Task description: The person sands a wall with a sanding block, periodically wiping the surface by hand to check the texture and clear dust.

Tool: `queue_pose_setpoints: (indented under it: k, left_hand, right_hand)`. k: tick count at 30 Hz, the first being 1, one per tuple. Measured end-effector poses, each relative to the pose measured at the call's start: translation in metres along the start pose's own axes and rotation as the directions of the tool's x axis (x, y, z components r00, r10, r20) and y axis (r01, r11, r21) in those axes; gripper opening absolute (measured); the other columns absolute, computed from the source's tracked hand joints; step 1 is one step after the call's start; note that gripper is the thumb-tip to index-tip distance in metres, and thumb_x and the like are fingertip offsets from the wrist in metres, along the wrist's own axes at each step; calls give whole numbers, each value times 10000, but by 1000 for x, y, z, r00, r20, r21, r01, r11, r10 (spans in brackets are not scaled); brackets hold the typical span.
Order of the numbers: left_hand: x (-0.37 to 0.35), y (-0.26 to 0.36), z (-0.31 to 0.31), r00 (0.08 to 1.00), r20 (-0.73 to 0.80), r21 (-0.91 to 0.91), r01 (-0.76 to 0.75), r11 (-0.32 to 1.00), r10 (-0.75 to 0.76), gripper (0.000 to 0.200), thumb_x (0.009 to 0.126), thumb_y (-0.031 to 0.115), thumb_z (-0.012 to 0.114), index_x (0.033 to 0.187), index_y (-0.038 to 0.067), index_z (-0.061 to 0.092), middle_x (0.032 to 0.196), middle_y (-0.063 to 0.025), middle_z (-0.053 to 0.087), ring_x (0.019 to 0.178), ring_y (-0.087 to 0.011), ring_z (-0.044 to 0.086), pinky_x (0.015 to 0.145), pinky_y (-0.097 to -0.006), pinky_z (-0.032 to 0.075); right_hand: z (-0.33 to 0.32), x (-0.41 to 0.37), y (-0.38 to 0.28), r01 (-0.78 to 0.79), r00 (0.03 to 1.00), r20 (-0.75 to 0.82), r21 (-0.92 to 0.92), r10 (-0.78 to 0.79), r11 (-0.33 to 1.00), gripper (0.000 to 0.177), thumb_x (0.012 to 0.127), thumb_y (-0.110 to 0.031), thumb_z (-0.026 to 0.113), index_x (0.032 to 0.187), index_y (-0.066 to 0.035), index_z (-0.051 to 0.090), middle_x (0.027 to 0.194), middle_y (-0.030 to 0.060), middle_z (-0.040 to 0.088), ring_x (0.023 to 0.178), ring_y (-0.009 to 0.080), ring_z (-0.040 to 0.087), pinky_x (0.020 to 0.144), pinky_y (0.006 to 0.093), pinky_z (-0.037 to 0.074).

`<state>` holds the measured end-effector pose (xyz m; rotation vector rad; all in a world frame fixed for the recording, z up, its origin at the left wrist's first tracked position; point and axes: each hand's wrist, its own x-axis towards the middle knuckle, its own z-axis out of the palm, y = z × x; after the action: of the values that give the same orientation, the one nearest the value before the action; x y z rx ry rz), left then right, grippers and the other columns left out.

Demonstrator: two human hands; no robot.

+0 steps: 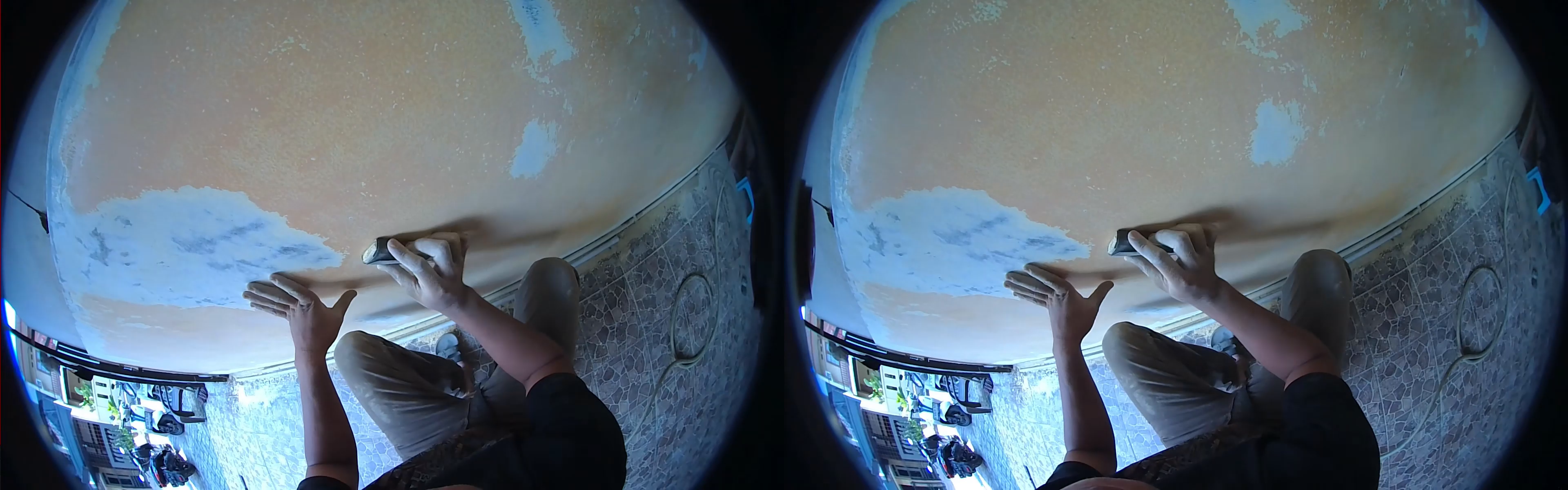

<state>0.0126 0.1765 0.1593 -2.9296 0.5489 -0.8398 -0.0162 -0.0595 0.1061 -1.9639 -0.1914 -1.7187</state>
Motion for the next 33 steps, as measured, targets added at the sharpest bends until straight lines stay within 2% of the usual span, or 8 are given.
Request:
queue_pose_setpoints:
  k: [2,7,10,14,20,23,28,33]
  left_hand:
    - [-1,-5,-2,1000,27,18,6,1000,-6,1570,672,601,864,1432,-137,-295,1411,-522,-315,1342,-667,-290,1067,-765,-115]
    - [-5,-11,20,995,-64,-70,-77,995,72,1508,682,537,877,1459,-95,-249,1399,-572,-229,1314,-742,-220,1021,-824,-83]
    - [-10,-11,29,1000,-8,-53,26,998,-27,1498,699,537,866,1432,-160,-239,1398,-577,-222,1340,-705,-230,1068,-770,-95]
    - [-1,3,-15,988,140,-24,71,997,-67,1526,705,543,864,1427,-151,-287,1414,-556,-245,1358,-673,-250,1106,-725,-94]
    - [-7,-14,2,999,39,-39,-7,999,9,1517,663,556,883,1469,-124,-206,1404,-561,-250,1323,-725,-232,1045,-802,-86]
    - [-6,-7,11,998,-52,-76,-26,997,22,1536,653,551,890,1462,-113,-233,1405,-562,-246,1335,-720,-221,1056,-791,-84]
    - [-8,-15,15,998,-47,-45,45,998,-47,1532,635,572,891,1471,-123,-188,1423,-554,-226,1361,-697,-206,1082,-770,-67]
    - [-1,-13,-9,997,4,-79,75,994,-74,1570,653,599,875,1474,-70,-285,1414,-526,-304,1345,-675,-278,1067,-768,-103]
  right_hand:
    - [-17,23,12,45,999,25,-83,-43,996,565,779,-368,855,1268,-141,684,1001,11,539,942,203,480,906,389,355]
    - [-20,47,45,-410,739,-435,316,515,856,580,861,-211,812,1352,-12,576,1120,100,490,1026,236,514,821,363,494]
    - [11,-8,7,-157,968,-188,72,168,985,562,809,-269,843,1317,-138,642,1064,31,512,948,182,526,837,383,434]
    - [18,-28,-13,77,988,139,-18,-73,997,579,737,-369,866,1281,-279,690,990,-72,528,903,131,510,862,394,354]
    - [-26,57,37,-408,782,-411,231,469,883,507,932,-205,734,1341,40,560,1115,103,477,962,224,560,769,343,517]
    - [4,-2,29,-163,944,-301,-74,134,984,546,891,-296,784,1331,-32,597,1060,65,471,930,192,520,795,340,472]
    - [9,-12,7,82,996,26,-28,-82,996,593,715,-359,888,1267,-267,691,1013,-51,533,890,154,508,834,350,378]
    - [-32,48,57,-281,883,-388,10,263,960,522,934,-173,724,1361,56,529,1181,133,454,953,192,550,755,317,528]
